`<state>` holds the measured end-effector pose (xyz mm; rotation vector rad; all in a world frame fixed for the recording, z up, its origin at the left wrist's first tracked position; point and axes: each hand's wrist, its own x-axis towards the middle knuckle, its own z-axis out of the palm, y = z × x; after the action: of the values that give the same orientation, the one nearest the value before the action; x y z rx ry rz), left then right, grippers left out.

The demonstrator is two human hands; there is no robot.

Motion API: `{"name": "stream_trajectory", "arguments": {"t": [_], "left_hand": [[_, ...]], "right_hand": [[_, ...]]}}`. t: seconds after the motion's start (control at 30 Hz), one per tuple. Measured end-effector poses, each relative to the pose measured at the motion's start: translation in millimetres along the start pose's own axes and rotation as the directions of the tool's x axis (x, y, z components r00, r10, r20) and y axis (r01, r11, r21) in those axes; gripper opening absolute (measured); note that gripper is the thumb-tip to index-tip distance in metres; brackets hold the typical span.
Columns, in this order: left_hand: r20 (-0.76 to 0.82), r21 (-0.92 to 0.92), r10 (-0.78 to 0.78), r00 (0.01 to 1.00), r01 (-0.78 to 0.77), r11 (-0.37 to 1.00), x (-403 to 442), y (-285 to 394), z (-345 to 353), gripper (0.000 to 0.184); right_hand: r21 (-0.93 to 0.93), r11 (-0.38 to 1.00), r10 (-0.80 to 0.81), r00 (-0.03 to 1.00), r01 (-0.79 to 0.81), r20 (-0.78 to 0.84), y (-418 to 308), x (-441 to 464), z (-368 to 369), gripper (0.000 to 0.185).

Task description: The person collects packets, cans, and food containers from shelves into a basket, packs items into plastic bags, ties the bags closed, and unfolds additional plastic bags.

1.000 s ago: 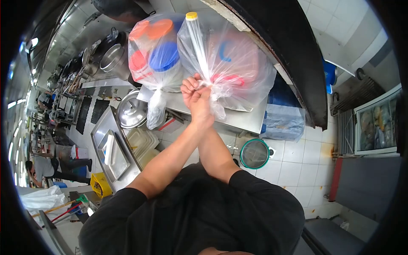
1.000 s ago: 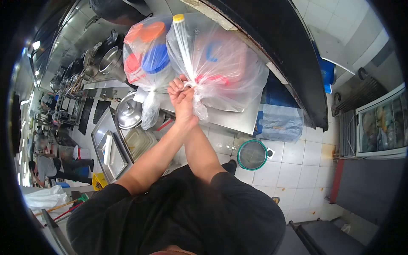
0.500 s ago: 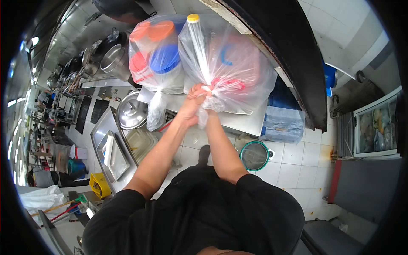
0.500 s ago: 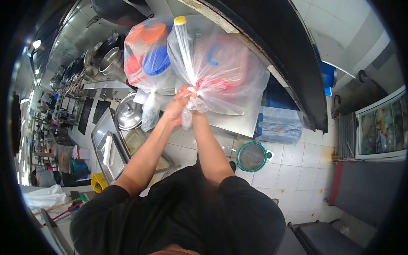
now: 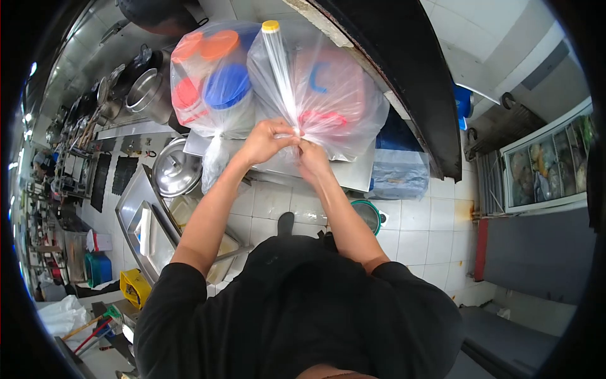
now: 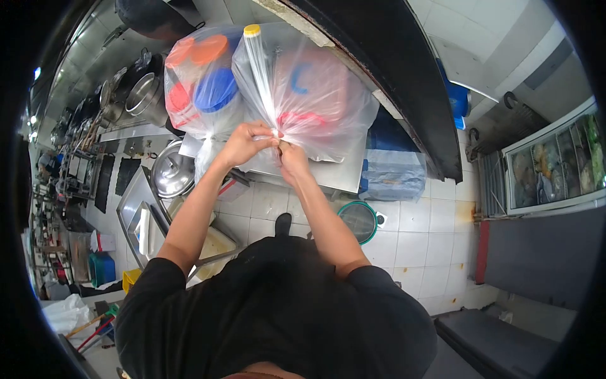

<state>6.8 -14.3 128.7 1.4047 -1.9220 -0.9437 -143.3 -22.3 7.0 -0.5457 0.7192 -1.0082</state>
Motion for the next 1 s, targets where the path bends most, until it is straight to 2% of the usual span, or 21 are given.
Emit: {"name": "stream_trajectory", "arguments": {"t": [0.07, 0.23, 0.3, 0.33, 0.37, 0.4, 0.43, 0.47, 0.5, 0.57, 0.63, 0.7, 0.83, 0.9, 0.93, 1.0], "left_hand": [[-0.024, 0.003, 0.242, 0.970, -0.242, 0.970, 3.6, -11.3, 0.1, 0.020], [-0.063, -0.051, 0.271, 0.960, -0.275, 0.960, 8.5, -29.6, 4.8, 0.019], [-0.076, -0.077, 0.278, 0.958, -0.284, 0.956, 10.1, -33.8, 7.7, 0.019], [-0.086, -0.038, 0.319, 0.944, -0.323, 0.946, 11.4, -35.8, 7.8, 0.018], [-0.095, 0.000, 0.358, 0.929, -0.360, 0.933, 12.0, -37.3, 7.6, 0.018], [-0.092, -0.007, 0.362, 0.928, -0.364, 0.931, 12.8, -38.6, 7.5, 0.018], [-0.109, 0.064, 0.421, 0.900, -0.417, 0.907, 13.9, -39.6, 7.7, 0.017], [-0.122, 0.135, 0.478, 0.870, -0.463, 0.876, 13.9, -38.4, 7.6, 0.017], [-0.121, 0.128, 0.482, 0.868, -0.468, 0.874, 14.2, -37.1, 6.8, 0.017], [-0.108, 0.241, 0.560, 0.821, -0.525, 0.816, 12.9, -34.0, 6.1, 0.021], [-0.139, 0.252, 0.579, 0.804, -0.537, 0.805, 10.5, -34.5, 9.7, 0.022], [-0.173, 0.262, 0.592, 0.787, -0.542, 0.798, 5.4, -32.1, 17.4, 0.024], [-0.278, 0.308, 0.589, 0.759, -0.510, 0.803, -2.6, -25.1, 36.0, 0.025], [-0.323, 0.297, 0.578, 0.750, -0.499, 0.814, -3.8, -23.3, 41.5, 0.025], [-0.330, 0.310, 0.570, 0.753, -0.483, 0.819, -4.1, -21.8, 42.3, 0.025], [-0.342, 0.325, 0.560, 0.755, -0.464, 0.824, -3.9, -18.7, 41.3, 0.025]], "right_hand": [[0.035, 0.999, -0.014, 1.000, 0.015, -0.004, -4.5, -8.4, 1.4, 0.013], [0.117, 0.990, -0.086, 0.996, 0.081, 0.038, -20.1, -40.1, 10.0, 0.016], [-0.176, 0.963, -0.216, 0.976, 0.207, -0.037, -28.1, -47.7, 16.1, 0.019], [-0.179, 0.961, -0.221, 0.974, 0.210, -0.045, -34.6, -51.2, 18.4, 0.019], [-0.505, 0.818, -0.337, 0.941, 0.275, -0.035, -44.1, -55.6, 21.8, 0.020], [-0.769, 0.569, -0.437, 0.899, 0.290, 0.015, -50.8, -57.2, 25.0, 0.021], [-0.774, 0.565, -0.441, 0.897, 0.286, 0.010, -54.4, -54.7, 27.6, 0.021], [-0.837, 0.377, -0.601, 0.792, 0.397, 0.105, -57.2, -51.2, 30.0, 0.020], [-0.868, 0.162, -0.721, 0.657, 0.469, 0.220, -60.3, -48.1, 32.5, 0.019], [-0.892, 0.127, -0.729, 0.650, 0.435, 0.214, -68.9, -44.9, 38.3, 0.016], [-0.912, 0.090, -0.738, 0.642, 0.400, 0.209, -69.6, -41.2, 42.0, 0.014], [-0.910, 0.044, -0.811, 0.547, 0.412, 0.209, -61.8, -37.2, 46.4, 0.013], [-0.907, 0.112, -0.850, 0.512, 0.405, 0.123, -53.2, -34.1, 48.6, 0.014], [-0.841, 0.286, -0.843, 0.538, 0.458, 0.006, -47.1, -31.5, 43.1, 0.014], [-0.845, 0.283, -0.842, 0.539, 0.455, 0.008, -43.9, -30.2, 40.3, 0.014], [-0.597, 0.607, -0.734, 0.658, 0.524, -0.168, -39.0, -29.8, 40.4, 0.016]]}}
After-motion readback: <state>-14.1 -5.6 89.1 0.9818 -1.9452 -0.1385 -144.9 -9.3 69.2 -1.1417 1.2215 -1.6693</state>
